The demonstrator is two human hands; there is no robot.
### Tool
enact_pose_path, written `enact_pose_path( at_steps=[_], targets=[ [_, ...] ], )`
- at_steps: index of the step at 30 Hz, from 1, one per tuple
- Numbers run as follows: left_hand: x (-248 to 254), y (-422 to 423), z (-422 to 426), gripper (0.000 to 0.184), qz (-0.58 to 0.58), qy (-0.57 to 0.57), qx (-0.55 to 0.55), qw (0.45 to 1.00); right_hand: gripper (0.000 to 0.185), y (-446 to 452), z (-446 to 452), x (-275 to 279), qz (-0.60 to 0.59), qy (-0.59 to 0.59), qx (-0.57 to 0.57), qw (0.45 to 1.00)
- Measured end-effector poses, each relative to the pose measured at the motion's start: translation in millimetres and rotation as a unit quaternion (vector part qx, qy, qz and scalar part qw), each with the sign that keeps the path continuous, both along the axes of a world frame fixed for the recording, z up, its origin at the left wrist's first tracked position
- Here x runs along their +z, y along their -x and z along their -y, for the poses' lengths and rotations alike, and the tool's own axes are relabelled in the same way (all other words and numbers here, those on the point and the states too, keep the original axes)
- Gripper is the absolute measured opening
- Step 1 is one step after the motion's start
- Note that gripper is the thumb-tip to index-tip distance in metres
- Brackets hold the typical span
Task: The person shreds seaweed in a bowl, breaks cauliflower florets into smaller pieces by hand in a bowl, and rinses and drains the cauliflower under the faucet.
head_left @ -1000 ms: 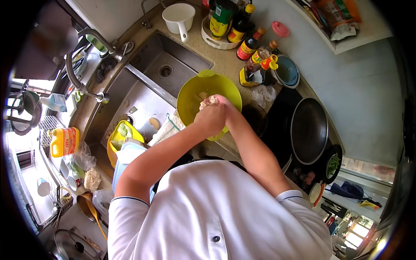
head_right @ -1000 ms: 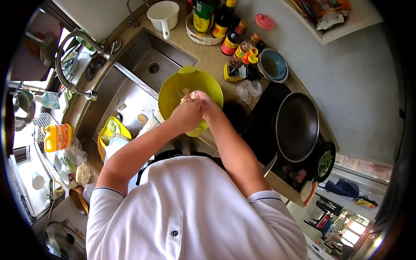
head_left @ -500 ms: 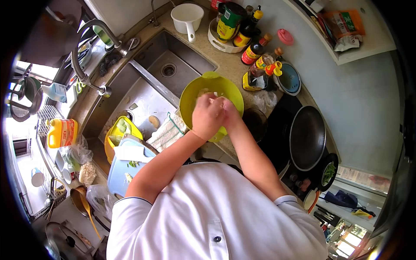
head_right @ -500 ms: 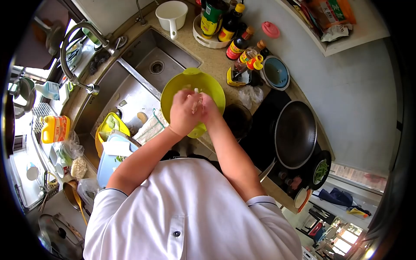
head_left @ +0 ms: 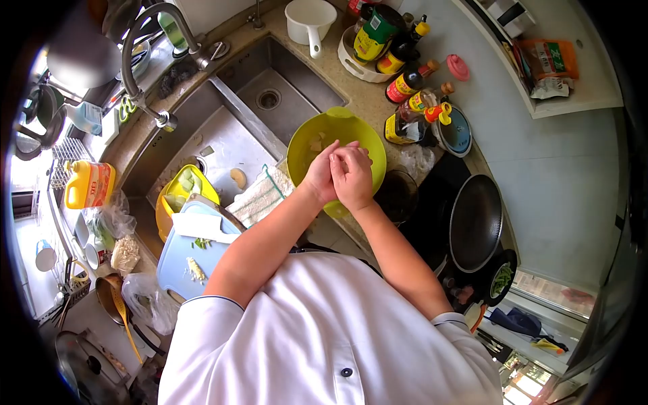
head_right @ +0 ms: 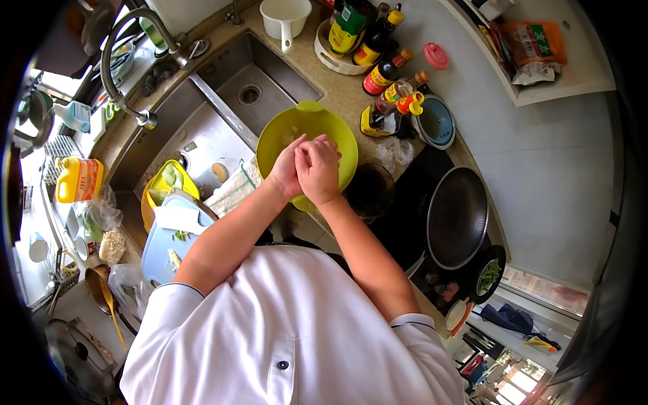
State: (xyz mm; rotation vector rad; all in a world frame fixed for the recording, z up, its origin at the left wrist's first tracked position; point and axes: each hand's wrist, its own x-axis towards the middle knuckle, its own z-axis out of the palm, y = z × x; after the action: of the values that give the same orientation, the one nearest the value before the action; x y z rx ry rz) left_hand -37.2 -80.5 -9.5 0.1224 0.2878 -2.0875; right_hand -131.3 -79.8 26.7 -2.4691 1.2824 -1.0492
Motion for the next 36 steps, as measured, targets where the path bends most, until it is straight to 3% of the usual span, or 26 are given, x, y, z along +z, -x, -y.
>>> enact_pose_path(
  at_steps=[6, 8, 9, 11, 13, 14, 15, 17, 22, 24, 26, 34, 36],
  targets=[
    [-1.7, -6.2, 2.8, 0.043, -0.058, -0.011, -0.022, 0.998, 0.016, 0.2, -3.0, 6.7, -0.02, 0.068, -0.001, 0.997],
    [12.0, -9.6, 3.4, 0.038, 0.086, -0.044, -0.024, 0.995, 0.018, 2.6, -5.6, 17.6, -0.063, 0.095, 0.004, 0.993],
    [10.8, -11.2, 5.3, 0.038, 0.088, -0.045, -0.027, 0.995, 0.018, 7.7, -4.0, 17.2, -0.061, 0.094, 0.001, 0.994],
    [3.6, -19.8, 14.5, 0.035, 0.156, -0.076, -0.036, 0.984, 0.022, 23.1, 10.8, 11.2, 0.129, -0.054, -0.089, 0.986],
    [-1.5, -31.1, 20.8, 0.035, 0.189, -0.105, -0.054, 0.975, 0.029, 43.2, 32.7, -18.1, 0.191, -0.348, -0.169, 0.902],
    [-0.9, -37.0, 25.1, 0.034, 0.191, -0.101, -0.059, 0.975, 0.037, 55.2, 44.3, -33.0, 0.131, -0.437, -0.152, 0.877],
    [-0.5, -41.7, 29.2, 0.034, 0.194, -0.098, -0.064, 0.974, 0.037, 53.4, 46.5, -32.2, 0.139, -0.438, -0.157, 0.874],
    [-4.0, -49.8, 38.3, 0.034, 0.21, -0.082, -0.079, 0.971, 0.044, 44.8, 47.9, -27.0, 0.169, -0.65, -0.225, 0.706],
    [0.9, -55.5, 52.7, 0.033, 0.233, -0.055, -0.099, 0.966, 0.051, 27.5, 60.9, -48.6, 0.232, -0.694, -0.249, 0.634],
    [8.8, -56.9, 55.7, 0.033, 0.245, -0.068, -0.098, 0.962, 0.048, 24.8, 64.4, -62.9, 0.269, -0.742, -0.187, 0.585],
    [19.0, -58.1, 58.6, 0.033, 0.255, -0.081, -0.096, 0.959, 0.046, 15.5, 70.1, -89.4, 0.269, -0.757, -0.168, 0.57],
    [36.7, -71.3, 63.6, 0.034, 0.241, -0.092, -0.091, 0.962, 0.036, -15.6, 61.0, -95.0, 0.3, -0.811, -0.051, 0.5],
    [38.5, -75.5, 65.8, 0.035, 0.241, -0.1, -0.084, 0.962, 0.031, -23.3, 62.7, -101.2, 0.364, -0.802, -0.056, 0.47]
  ],
)
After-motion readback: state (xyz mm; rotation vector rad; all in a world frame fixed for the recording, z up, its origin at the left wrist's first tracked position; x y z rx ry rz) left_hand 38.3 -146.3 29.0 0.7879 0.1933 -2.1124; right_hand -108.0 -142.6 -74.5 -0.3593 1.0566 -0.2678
